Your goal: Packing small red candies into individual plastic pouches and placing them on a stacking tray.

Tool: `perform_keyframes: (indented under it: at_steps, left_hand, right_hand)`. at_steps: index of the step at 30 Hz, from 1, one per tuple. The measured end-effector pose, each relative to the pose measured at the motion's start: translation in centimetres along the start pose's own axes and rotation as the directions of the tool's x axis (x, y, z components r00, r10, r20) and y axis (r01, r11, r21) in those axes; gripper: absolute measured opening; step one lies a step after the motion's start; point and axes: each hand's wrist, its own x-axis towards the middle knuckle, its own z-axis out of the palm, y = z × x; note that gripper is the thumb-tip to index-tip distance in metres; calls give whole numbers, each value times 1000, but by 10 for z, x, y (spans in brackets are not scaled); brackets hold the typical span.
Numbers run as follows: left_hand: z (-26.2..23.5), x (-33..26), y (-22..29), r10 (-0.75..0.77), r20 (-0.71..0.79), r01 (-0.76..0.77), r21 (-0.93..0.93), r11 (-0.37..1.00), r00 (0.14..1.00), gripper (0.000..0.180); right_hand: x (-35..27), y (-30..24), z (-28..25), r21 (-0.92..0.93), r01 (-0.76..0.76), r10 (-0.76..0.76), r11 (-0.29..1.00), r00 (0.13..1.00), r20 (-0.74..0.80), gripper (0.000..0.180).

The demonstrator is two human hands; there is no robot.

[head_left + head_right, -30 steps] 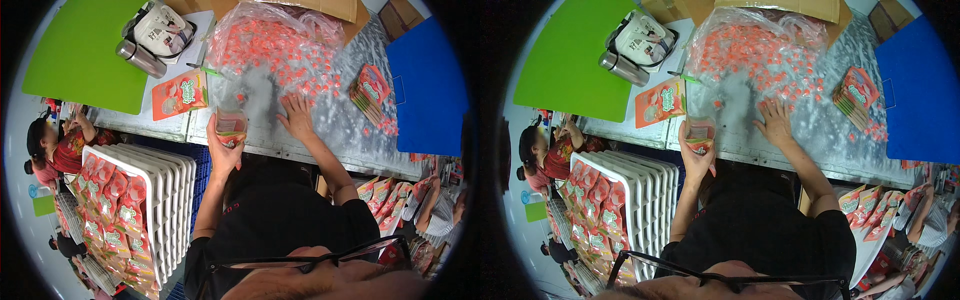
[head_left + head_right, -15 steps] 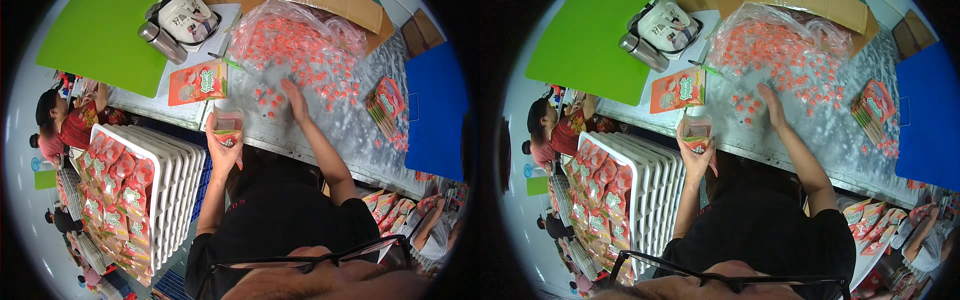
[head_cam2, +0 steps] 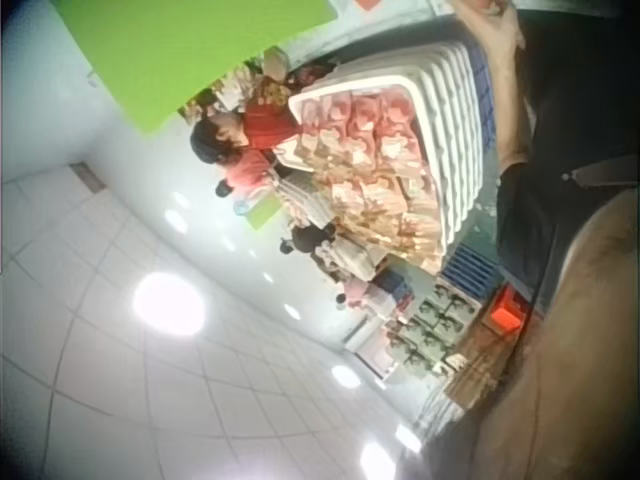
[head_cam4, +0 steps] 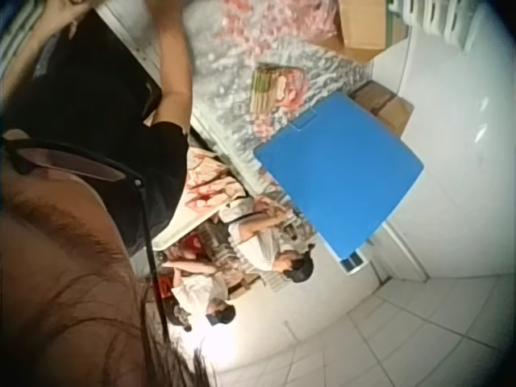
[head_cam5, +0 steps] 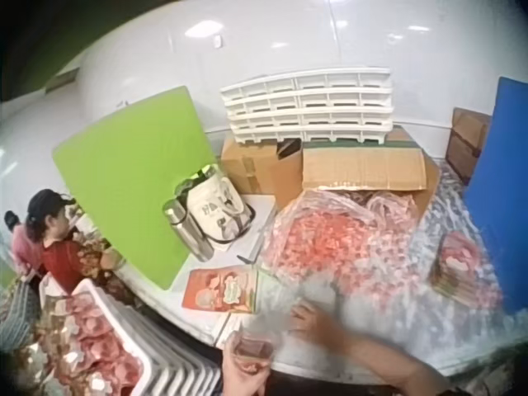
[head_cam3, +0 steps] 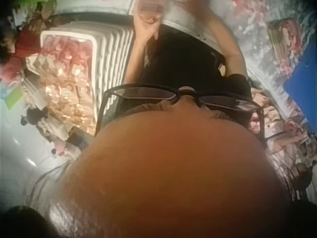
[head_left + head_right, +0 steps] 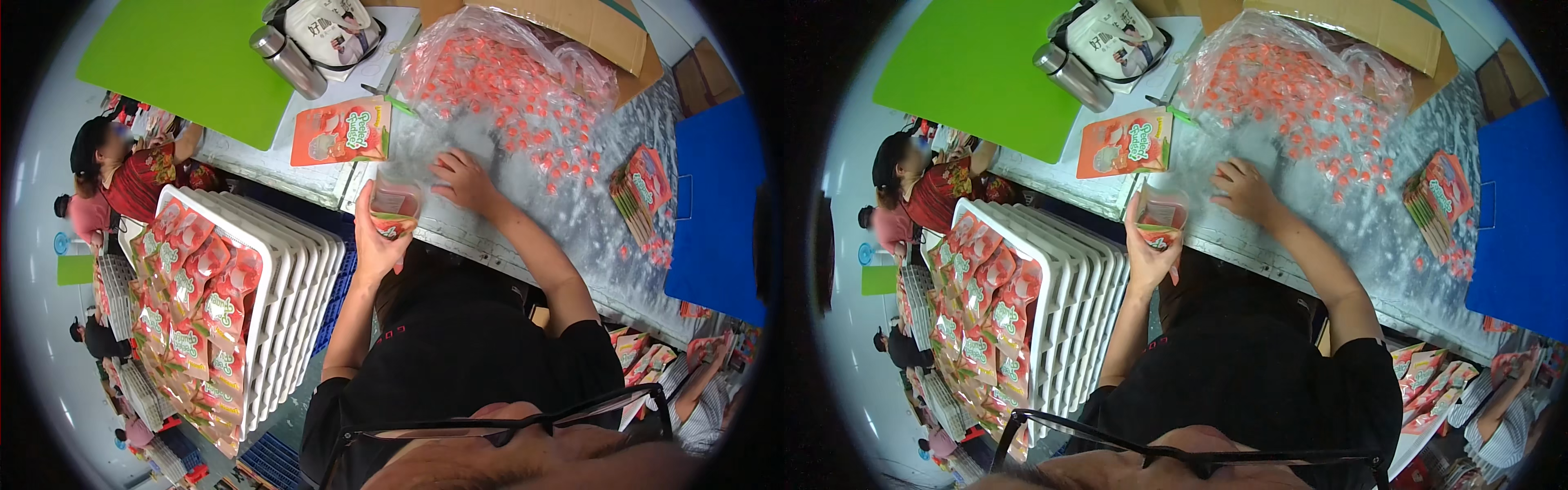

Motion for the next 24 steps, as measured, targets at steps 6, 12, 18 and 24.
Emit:
perform_keyframes:
  at_steps: [6,12,18,24]
  left_hand:
    - [6,9,0,119,73,-132,203,970,990,108]
    - [25,17,13,255,158,-299,428,853,954,106]
    - [48,15,18,274,144,-307,319,897,951,105]
    - [50,17,23,208,177,-253,292,922,962,110]
  right_hand:
    - [-1,-8,-17,340,-232,280,911,955,-96,21]
    - [29,-74,-107,520,-191,270,833,960,-80,21]
    - [42,-96,-102,510,-69,275,857,899,-342,24]
    - [42,-97,-109,929,-167,519,330,854,-31,23]
